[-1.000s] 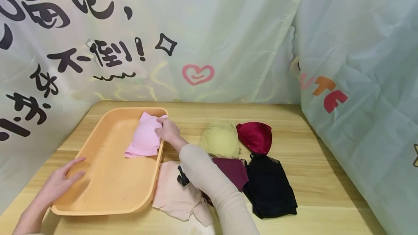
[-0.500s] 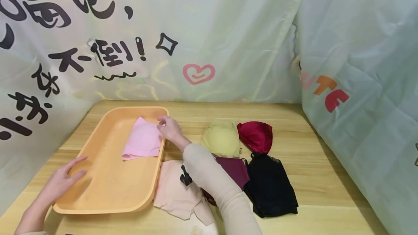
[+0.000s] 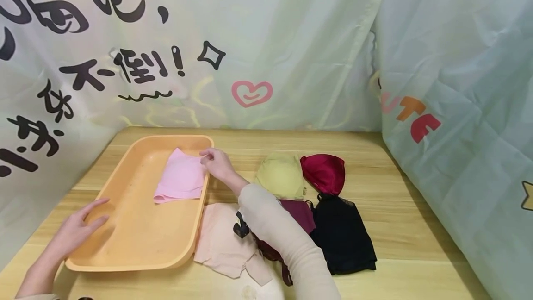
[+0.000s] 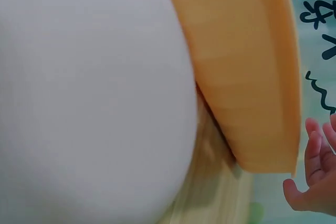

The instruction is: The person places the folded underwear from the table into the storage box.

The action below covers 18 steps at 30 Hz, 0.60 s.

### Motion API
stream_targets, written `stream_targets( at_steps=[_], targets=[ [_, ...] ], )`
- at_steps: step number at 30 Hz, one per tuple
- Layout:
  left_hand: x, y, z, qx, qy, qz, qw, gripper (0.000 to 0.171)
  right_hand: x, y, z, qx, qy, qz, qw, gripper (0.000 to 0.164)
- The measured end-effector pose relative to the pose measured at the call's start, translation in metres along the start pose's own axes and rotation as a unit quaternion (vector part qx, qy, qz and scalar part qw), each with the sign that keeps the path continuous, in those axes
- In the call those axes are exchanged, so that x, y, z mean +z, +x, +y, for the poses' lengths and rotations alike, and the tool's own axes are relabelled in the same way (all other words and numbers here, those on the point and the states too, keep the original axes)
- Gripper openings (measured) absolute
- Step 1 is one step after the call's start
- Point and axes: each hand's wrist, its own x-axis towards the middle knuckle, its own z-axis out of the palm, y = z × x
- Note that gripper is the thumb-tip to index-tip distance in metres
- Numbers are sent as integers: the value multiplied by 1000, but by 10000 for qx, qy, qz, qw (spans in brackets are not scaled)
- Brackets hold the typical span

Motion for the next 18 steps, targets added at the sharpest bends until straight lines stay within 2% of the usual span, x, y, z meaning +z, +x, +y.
stream_targets(
  at_steps=[12,18],
  targets=[
    [0,-1,0,-60,-36,-18,10000,48,-24,-10,-2,152,323,-217,9991,26],
    [-1,0,1,-78,-11,-70,9999,48,-42,-16,-2,287,378,-167,9987,27]
  ],
)
